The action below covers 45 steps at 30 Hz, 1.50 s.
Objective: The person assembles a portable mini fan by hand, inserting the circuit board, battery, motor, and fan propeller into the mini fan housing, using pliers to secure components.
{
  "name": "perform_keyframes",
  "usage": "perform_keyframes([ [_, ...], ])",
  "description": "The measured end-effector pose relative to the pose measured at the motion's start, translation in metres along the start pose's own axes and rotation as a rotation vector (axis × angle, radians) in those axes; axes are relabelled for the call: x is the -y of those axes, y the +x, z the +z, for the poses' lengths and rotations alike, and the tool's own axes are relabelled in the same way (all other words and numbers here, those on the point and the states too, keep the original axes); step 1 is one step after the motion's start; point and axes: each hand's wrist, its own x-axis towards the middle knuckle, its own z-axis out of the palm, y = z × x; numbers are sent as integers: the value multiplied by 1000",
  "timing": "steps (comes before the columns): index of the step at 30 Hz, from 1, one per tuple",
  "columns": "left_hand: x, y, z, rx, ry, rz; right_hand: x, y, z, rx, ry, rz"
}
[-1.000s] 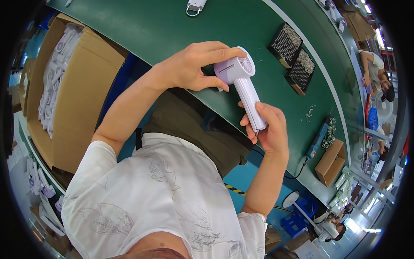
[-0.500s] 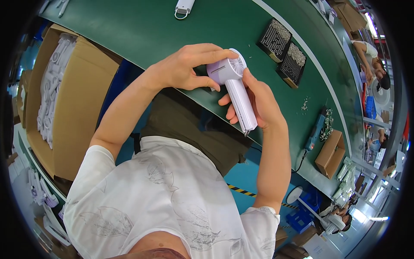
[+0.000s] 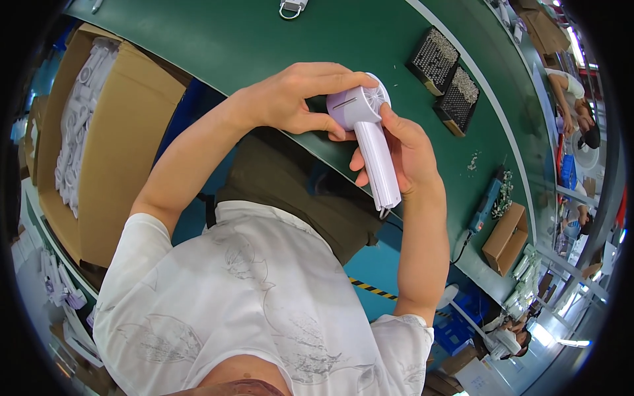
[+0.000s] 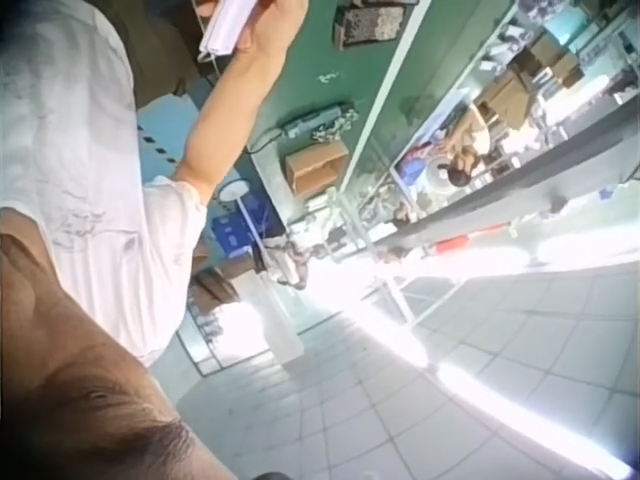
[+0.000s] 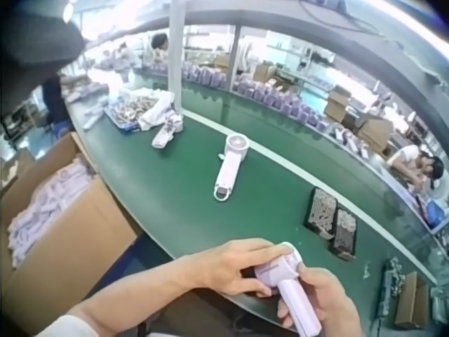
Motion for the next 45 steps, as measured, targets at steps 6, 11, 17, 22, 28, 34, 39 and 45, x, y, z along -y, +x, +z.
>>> perform_keyframes([
  [6,1,1,-2,14,-19,-1,3,-1,8,-22,2,3],
  [11,-2,5,-4,48,-1,-52,1,-1,10,-43,8,-25],
  [17,-18,3,1,-159,-252,-387,3,0,11,-95,-65,-40],
  [22,-59,-5,19,-465,-149,-831,5,2,6,-39,-38,-124],
  [28,-91,-11,59,-224,-650,-1130,6,14,13,-35,-6,-226],
  [34,-86,0,63,-203,-912,-1145,4,15,27,-97,5,-301],
  [39,-85,5,63,-203,-922,-1072,2,17,33,-151,-1,-298],
  [45,-90,6,72,-237,-949,-1106,-3,15,30,-173,28,-314],
])
